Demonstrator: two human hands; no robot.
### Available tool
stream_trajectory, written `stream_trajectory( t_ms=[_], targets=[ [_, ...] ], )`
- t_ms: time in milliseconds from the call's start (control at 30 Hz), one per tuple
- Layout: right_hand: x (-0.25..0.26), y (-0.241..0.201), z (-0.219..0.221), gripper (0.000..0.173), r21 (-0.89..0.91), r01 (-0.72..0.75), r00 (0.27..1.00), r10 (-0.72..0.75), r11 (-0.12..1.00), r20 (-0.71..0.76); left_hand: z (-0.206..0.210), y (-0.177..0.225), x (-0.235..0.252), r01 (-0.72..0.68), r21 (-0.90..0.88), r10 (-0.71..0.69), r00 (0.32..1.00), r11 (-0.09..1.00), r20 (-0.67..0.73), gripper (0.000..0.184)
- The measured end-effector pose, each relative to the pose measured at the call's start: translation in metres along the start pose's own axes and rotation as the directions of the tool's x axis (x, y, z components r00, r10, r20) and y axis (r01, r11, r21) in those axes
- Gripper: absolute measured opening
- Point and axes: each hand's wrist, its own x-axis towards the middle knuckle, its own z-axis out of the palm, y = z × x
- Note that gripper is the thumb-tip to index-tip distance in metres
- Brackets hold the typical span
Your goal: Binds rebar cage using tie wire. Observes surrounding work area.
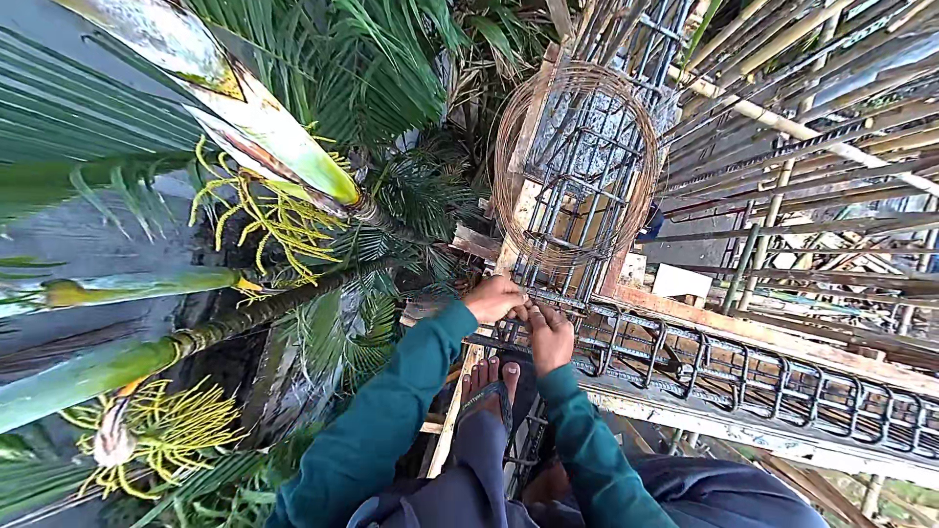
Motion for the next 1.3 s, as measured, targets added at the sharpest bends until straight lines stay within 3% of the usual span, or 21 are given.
stream_trajectory(
  t_ms=[133, 233, 300, 400, 500, 567, 633, 700, 767, 900, 1000, 1167, 1300],
  targets=[
    [-0.017, -0.01, 0.011, 0.034, -0.288, 0.065, 0.996, -0.08, 0.955, -0.04, 0.008, -0.004, -0.001, -0.096, 0.22, 0.124, 0.985, 0.971, -0.117, 0.037],
    [-0.025, -0.018, 0.013, 0.04, -0.413, 0.062, 0.998, -0.059, 0.909, 0.019, 0.019, -0.001, -0.001, -0.038, 0.26, 0.075, 0.988, 0.965, -0.133, 0.038],
    [-0.027, -0.022, 0.01, 0.04, -0.372, 0.049, 0.998, -0.031, 0.927, 0.055, 0.029, 0.004, 0.0, 0.035, 0.236, -0.003, 0.991, 0.971, -0.137, 0.043],
    [-0.027, -0.022, -0.006, 0.043, -0.344, 0.114, 0.976, -0.04, 0.932, 0.214, 0.034, 0.005, 0.002, 0.126, 0.026, -0.121, 0.98, 0.992, -0.161, 0.042],
    [-0.026, -0.036, -0.037, 0.048, -0.41, 0.215, 0.902, -0.019, 0.886, 0.431, 0.033, 0.005, 0.0, 0.192, -0.279, -0.238, 0.961, 0.941, -0.14, 0.035],
    [-0.019, -0.051, -0.064, 0.041, -0.416, 0.279, 0.884, -0.062, 0.866, 0.464, 0.035, 0.009, -0.002, 0.26, -0.416, -0.333, 0.936, 0.871, -0.111, 0.031],
    [-0.007, -0.067, -0.084, 0.03, -0.414, 0.343, 0.902, -0.172, 0.843, 0.397, 0.036, 0.01, -0.002, 0.308, -0.528, -0.396, 0.916, 0.792, -0.06, 0.032],
    [0.012, -0.077, -0.088, 0.044, -0.474, 0.439, 0.871, -0.231, 0.763, 0.434, 0.038, 0.008, -0.001, 0.32, -0.576, -0.418, 0.908, 0.752, -0.041, 0.033],
    [0.032, -0.078, -0.076, 0.057, -0.54, 0.523, 0.803, -0.167, 0.659, 0.573, 0.039, 0.009, 0.003, 0.326, -0.578, -0.431, 0.901, 0.748, -0.05, 0.033],
    [0.052, -0.077, -0.058, 0.045, -0.582, 0.708, 0.65, -0.047, 0.4, 0.758, 0.035, 0.004, 0.006, 0.344, -0.57, -0.446, 0.894, 0.746, -0.044, 0.027],
    [0.054, -0.086, -0.056, 0.033, -0.617, 0.754, 0.632, 0.004, 0.225, 0.775, 0.031, 0.005, 0.004, 0.359, -0.572, -0.44, 0.898, 0.737, -0.004, 0.026],
    [0.06, -0.098, -0.053, 0.027, -0.615, 0.781, 0.61, 0.082, 0.107, 0.788, 0.029, 0.005, 0.006, 0.378, -0.636, -0.459, 0.887, 0.672, 0.042, 0.024],
    [0.06, -0.105, -0.046, 0.036, -0.626, 0.77, 0.606, 0.17, 0.123, 0.777, 0.03, 0.001, 0.007, 0.365, -0.661, -0.456, 0.889, 0.655, 0.039, 0.025]
  ],
)
